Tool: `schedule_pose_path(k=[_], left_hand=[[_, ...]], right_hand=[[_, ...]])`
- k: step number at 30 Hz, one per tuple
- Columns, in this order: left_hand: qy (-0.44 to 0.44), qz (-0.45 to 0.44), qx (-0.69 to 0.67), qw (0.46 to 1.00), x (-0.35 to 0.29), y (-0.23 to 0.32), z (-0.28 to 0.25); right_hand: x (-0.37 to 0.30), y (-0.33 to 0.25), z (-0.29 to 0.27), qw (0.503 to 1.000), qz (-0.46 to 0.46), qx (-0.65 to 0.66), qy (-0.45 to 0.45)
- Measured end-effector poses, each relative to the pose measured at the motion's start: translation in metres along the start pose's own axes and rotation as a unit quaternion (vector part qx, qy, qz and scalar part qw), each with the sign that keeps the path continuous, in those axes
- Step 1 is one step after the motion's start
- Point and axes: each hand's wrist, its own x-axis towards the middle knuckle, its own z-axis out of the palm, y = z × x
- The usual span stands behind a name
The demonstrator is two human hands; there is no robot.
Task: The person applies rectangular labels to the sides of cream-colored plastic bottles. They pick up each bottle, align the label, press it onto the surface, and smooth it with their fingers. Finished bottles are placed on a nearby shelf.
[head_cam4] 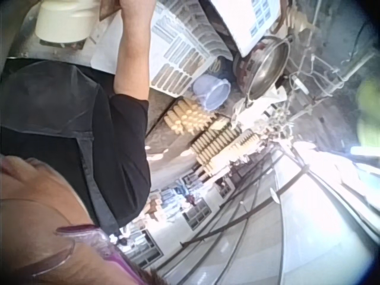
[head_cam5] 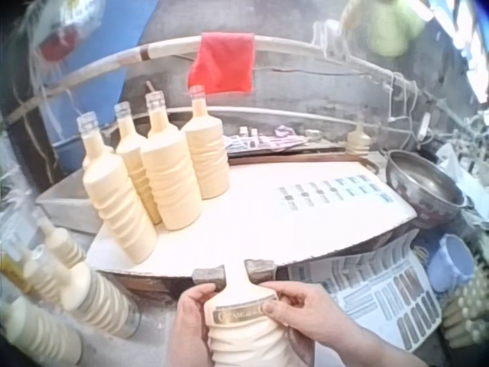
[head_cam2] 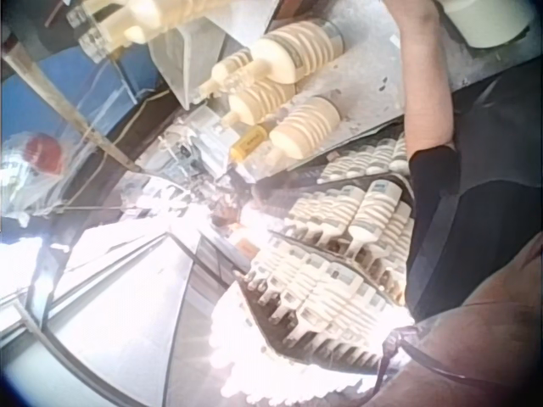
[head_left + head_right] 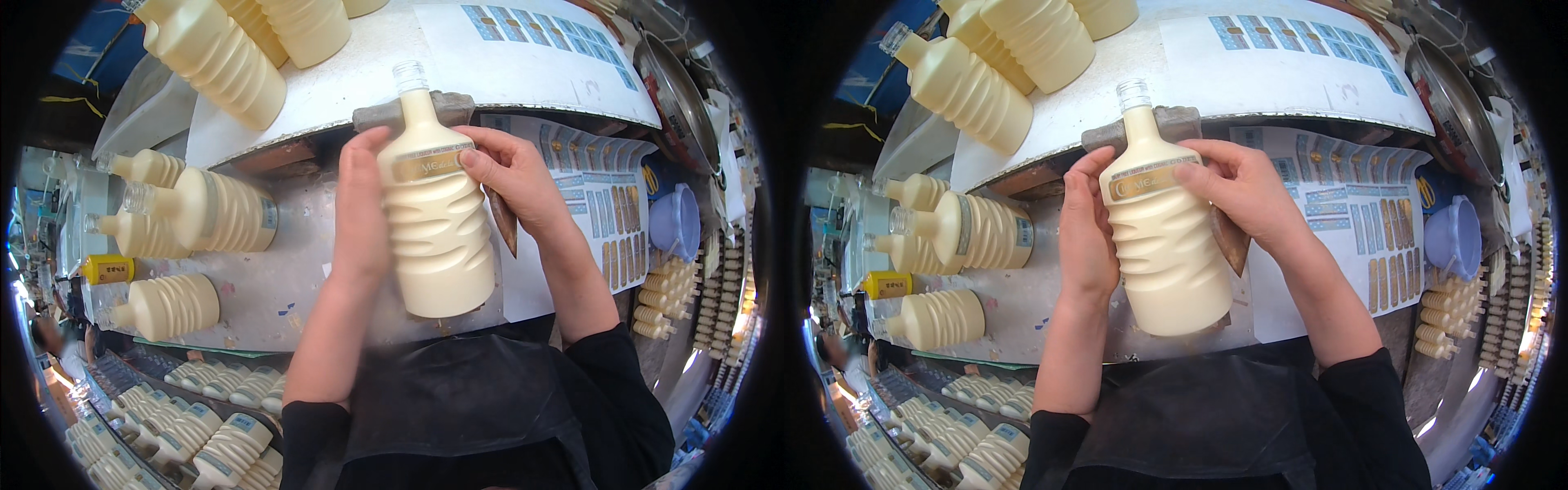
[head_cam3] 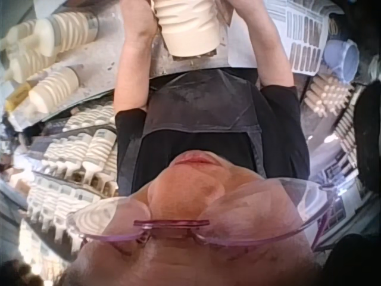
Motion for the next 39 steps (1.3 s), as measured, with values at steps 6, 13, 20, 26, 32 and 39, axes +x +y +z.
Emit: schedule_pose_path(k=[6, 13, 20, 26, 32, 39], left_hand=[[-0.006, 0.032, 0.062, 0.998, 0.001, -0.003, 0.006], [0.011, -0.034, -0.03, 0.999, -0.005, 0.014, 0.016], [0.012, -0.033, -0.015, 0.999, -0.008, 0.012, 0.016], [0.065, -0.034, -0.073, 0.995, -0.01, 0.006, 0.015], [0.088, -0.063, -0.155, 0.982, -0.014, 0.007, 0.012], [0.036, -0.116, -0.264, 0.957, -0.011, -0.004, -0.003]], right_hand=[[0.001, 0.003, -0.004, 1.0, 0.022, -0.01, -0.018], [-0.001, 0.001, -0.006, 0.999, 0.027, -0.046, -0.002], [-0.011, -0.025, -0.005, 0.986, -0.131, -0.038, 0.096], [-0.023, -0.025, 0.016, 0.727, -0.535, -0.418, 0.099], [-0.036, -0.034, 0.045, 0.702, -0.545, -0.458, 0.025], [-0.045, -0.041, 0.071, 0.652, -0.501, -0.568, -0.024]])
